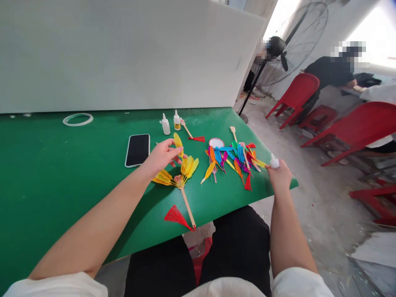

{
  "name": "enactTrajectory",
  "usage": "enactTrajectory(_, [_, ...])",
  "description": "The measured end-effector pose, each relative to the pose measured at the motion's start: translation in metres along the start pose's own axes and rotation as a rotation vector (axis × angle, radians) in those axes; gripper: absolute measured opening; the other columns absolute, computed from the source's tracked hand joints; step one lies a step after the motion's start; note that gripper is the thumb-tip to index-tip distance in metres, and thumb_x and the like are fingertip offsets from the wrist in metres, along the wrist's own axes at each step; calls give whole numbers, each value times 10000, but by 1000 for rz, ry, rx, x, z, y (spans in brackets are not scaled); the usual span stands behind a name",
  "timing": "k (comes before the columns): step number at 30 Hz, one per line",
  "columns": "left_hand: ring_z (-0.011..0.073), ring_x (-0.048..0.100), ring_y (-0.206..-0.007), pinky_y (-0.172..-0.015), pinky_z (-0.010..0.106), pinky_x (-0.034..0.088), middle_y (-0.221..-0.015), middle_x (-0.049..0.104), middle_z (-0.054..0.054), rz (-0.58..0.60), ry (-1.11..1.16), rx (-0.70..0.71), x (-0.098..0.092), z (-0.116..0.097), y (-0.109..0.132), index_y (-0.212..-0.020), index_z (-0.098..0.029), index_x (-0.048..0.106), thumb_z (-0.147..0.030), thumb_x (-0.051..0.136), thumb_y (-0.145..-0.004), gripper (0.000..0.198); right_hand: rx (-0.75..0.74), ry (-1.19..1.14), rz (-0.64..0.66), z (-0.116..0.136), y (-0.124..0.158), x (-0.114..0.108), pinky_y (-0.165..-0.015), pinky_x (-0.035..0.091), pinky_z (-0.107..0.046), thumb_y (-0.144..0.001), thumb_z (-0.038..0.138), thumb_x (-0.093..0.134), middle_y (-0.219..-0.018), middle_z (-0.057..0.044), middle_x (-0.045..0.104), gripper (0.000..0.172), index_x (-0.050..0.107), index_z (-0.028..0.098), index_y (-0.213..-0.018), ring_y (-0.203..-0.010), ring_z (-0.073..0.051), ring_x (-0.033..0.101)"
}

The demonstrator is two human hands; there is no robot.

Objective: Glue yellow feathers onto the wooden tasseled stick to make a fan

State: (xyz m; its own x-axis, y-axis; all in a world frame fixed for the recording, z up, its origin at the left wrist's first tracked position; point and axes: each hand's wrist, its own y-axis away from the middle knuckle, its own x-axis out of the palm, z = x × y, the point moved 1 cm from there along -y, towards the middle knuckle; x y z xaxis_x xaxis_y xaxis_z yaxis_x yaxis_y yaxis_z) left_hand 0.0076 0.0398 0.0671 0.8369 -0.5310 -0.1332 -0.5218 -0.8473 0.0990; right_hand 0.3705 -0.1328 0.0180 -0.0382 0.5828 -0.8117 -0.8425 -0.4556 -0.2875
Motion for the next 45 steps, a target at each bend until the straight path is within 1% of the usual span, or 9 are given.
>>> enactTrajectory(8, [124, 603, -551, -421, 184, 428, -747, 661, 48, -25, 11, 13, -2, -2, 0, -876, -174, 500, -377, 600, -751, 258, -46, -385, -61, 15, 6, 2, -635, 420, -287, -621, 318, 588, -754, -32, 632, 187, 548, 181, -743, -682, -170, 559])
enactTrajectory(13, [103, 581, -529, -405, 175, 421, -770, 644, 37, -101, 5, 34, 0, -3, 2, -794, -159, 525, -349, 588, -749, 205, -127, -631, 92, 55, 42, 7, -626, 430, -282, -602, 300, 632, -717, -12, 619, 200, 553, 179, -740, -645, -154, 553])
enactTrajectory(21, [96, 583, -543, -442, 165, 441, -660, 603, 3, -261, 62, 11, -11, 13, 25, -773, -138, 551, -327, 661, -685, 236, -289, -325, 462, 124, 106, 40, -553, 351, -250, -677, 289, 526, -678, 3, 578, 95, 503, 215, -733, -630, -164, 521])
enactTrajectory(25, [110, 614, -565, -476, 171, 463, -660, 632, 8, -318, 129, -39, -20, 30, 35, -794, -146, 531, -334, 673, -677, 263, -360, -156, 428, 126, 112, 40, -539, 313, -254, -712, 332, 513, -737, -24, 579, 129, 490, 222, -775, -686, -188, 524])
enactTrajectory(29, [132, 640, -597, -481, 179, 476, -691, 656, 22, -353, 167, -60, -25, 38, 40, -817, -152, 524, -342, 662, -687, 268, -227, -320, 316, 125, 100, 30, -543, 375, -283, -687, 492, 573, -697, -16, 548, 315, 467, 218, -801, -647, -186, 514])
enactTrajectory(33, [144, 655, -620, -477, 192, 496, -800, 682, 50, -394, 149, -4, -23, 38, 47, -831, -155, 524, -363, 621, -731, 251, -125, -847, 595, 149, 86, 22, -560, 486, -285, -694, 487, 581, -731, 23, 522, 357, 475, 224, -910, -638, -135, 535])
enactTrajectory(37, [171, 673, -762, -611, 257, 556, -965, 677, 69, -439, -57, 260, -20, 43, 60, -886, -173, 555, -344, 562, -802, 191, -274, -989, 882, 183, 82, 15, -588, 518, -255, -709, 375, 609, -771, 34, 549, 392, 491, 233, -1055, -652, -106, 563])
enactTrajectory(41, [179, 631, -968, -882, 315, 507, -1049, 667, 47, -269, -478, 643, -17, 55, 76, -958, -226, 636, -225, 570, -804, 168, -325, -1019, 936, 194, 84, 21, -337, 358, -197, -714, 378, 610, -662, 49, 591, 543, 389, 247, -1191, -400, -73, 443])
enactTrajectory(45, [190, 596, -1039, -924, 345, 499, -1119, 627, 30, 3, -640, 670, -15, 54, 83, -1017, -263, 643, -212, 529, -826, 228, -229, -1128, 878, 184, 85, 32, -297, 181, -172, -770, 454, 533, -590, 61, 561, 276, 434, 254, -932, -332, -40, 314])
